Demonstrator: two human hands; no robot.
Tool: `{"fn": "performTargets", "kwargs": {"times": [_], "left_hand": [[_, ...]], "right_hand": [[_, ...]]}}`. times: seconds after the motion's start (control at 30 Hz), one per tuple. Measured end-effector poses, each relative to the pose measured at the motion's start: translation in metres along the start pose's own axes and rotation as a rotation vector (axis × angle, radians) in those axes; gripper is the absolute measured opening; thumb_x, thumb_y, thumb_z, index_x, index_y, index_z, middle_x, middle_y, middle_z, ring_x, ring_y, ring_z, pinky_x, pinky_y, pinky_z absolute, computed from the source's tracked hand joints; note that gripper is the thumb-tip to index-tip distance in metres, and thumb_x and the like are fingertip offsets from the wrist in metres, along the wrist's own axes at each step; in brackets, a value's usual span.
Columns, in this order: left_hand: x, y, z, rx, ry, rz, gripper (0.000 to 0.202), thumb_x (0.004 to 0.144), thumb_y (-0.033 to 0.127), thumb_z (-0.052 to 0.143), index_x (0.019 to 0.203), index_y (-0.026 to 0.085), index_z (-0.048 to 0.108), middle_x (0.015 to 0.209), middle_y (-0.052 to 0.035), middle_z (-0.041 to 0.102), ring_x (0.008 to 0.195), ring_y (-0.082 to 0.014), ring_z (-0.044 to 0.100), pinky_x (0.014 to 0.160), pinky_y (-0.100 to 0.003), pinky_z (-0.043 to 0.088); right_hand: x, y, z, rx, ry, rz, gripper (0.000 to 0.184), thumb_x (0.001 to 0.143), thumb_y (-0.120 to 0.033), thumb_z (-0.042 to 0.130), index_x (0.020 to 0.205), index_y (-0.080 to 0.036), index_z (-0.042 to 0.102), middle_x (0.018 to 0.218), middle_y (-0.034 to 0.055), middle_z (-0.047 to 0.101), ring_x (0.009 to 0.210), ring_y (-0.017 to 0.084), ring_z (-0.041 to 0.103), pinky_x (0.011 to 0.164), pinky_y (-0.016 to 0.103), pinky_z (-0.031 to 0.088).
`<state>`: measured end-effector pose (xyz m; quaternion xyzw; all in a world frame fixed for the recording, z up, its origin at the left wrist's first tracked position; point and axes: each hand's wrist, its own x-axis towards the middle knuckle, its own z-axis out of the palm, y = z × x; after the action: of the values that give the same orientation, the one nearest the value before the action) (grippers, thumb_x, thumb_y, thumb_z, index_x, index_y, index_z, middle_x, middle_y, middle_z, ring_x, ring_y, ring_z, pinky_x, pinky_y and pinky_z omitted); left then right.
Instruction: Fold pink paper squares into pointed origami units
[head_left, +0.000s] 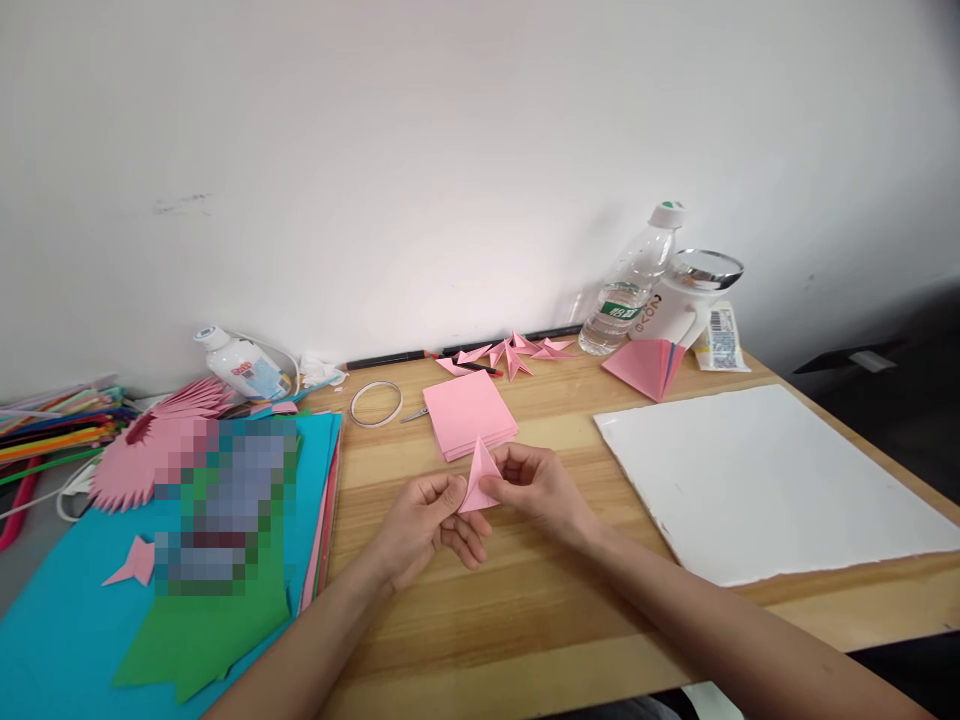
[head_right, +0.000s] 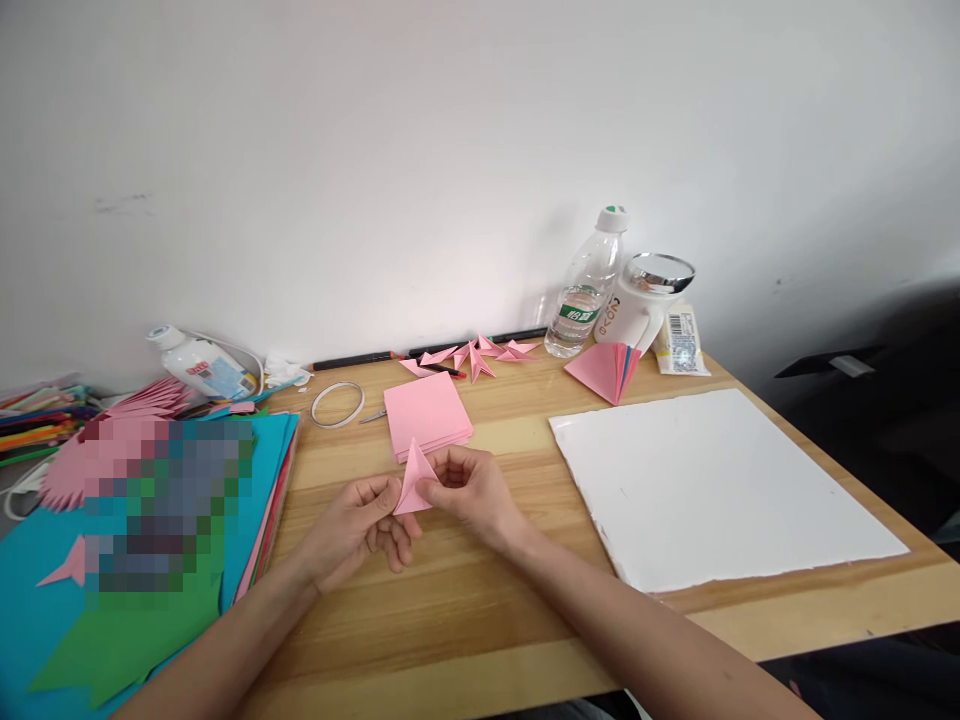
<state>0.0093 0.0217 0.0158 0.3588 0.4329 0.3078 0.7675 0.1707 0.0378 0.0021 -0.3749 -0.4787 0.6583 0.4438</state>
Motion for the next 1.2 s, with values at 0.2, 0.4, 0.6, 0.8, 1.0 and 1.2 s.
{"fn": "performTargets", "kwargs": {"times": [0.2,0.4,0.6,0.8,1.0,1.2], "left_hand": [[-0.0010,-0.0036,0.0041,0.058,0.061,0.043,0.041,0.065,0.050,0.069,0.070,0.013,0.052,0.050,-0.0014,0.063,0.034,-0.0123,0.057,0.030,-0.018,0.044],[-0.0019,-0.0069,0.0069,0.094,0.149,0.071,0.041,0.064,0.051,0.069,0.068,0.013,0.051,0.044,-0.0003,0.060,0.031,-0.0137,0.055,0.027,-0.019,0.042],[-0.0003,-0.0054,0.0065,0.052,0.085,0.058,0.044,0.067,0.054,0.064,0.072,0.013,0.051,0.057,-0.0055,0.067,0.042,-0.0156,0.062,0.038,-0.023,0.049],[0.0006,-0.0031,0.0048,0.051,0.075,0.050,0.045,0.065,0.054,0.067,0.075,0.013,0.052,0.064,-0.0064,0.068,0.043,-0.0153,0.062,0.040,-0.023,0.050],[0.0002,-0.0026,0.0037,0.050,0.073,0.052,0.041,0.066,0.049,0.069,0.075,0.012,0.052,0.067,-0.0074,0.069,0.040,-0.0132,0.060,0.038,-0.021,0.048],[0.0005,-0.0019,-0.0006,0.094,0.026,0.049,0.038,0.068,0.046,0.068,0.074,0.012,0.054,0.071,-0.0088,0.069,0.048,-0.0159,0.064,0.046,-0.026,0.051]], "right_hand": [[-0.0011,-0.0026,0.0048,0.015,0.012,0.028,0.026,0.061,-0.035,0.072,0.065,-0.015,0.056,0.060,-0.0026,0.055,0.055,0.008,0.047,0.056,0.023,0.039],[-0.0013,-0.0015,0.0055,0.030,0.024,0.032,0.025,0.062,-0.034,0.072,0.064,-0.015,0.056,0.060,-0.0032,0.054,0.054,0.007,0.046,0.056,0.022,0.039],[-0.0002,-0.0007,0.0025,0.038,0.000,0.017,0.025,0.063,-0.031,0.072,0.065,-0.014,0.054,0.062,-0.0029,0.055,0.056,0.007,0.047,0.057,0.022,0.038],[-0.0011,0.0004,0.0021,0.041,-0.057,0.029,0.028,0.063,-0.035,0.073,0.066,-0.014,0.055,0.064,-0.0018,0.056,0.056,0.008,0.049,0.057,0.022,0.039],[-0.0016,0.0002,0.0038,0.055,-0.055,0.024,0.029,0.064,-0.038,0.072,0.067,-0.014,0.056,0.061,-0.0031,0.055,0.053,0.007,0.048,0.055,0.022,0.040],[-0.0025,0.0036,0.0013,0.002,-0.052,0.023,0.028,0.066,-0.037,0.071,0.070,-0.014,0.058,0.066,-0.0006,0.060,0.056,0.009,0.053,0.057,0.023,0.041]]}}
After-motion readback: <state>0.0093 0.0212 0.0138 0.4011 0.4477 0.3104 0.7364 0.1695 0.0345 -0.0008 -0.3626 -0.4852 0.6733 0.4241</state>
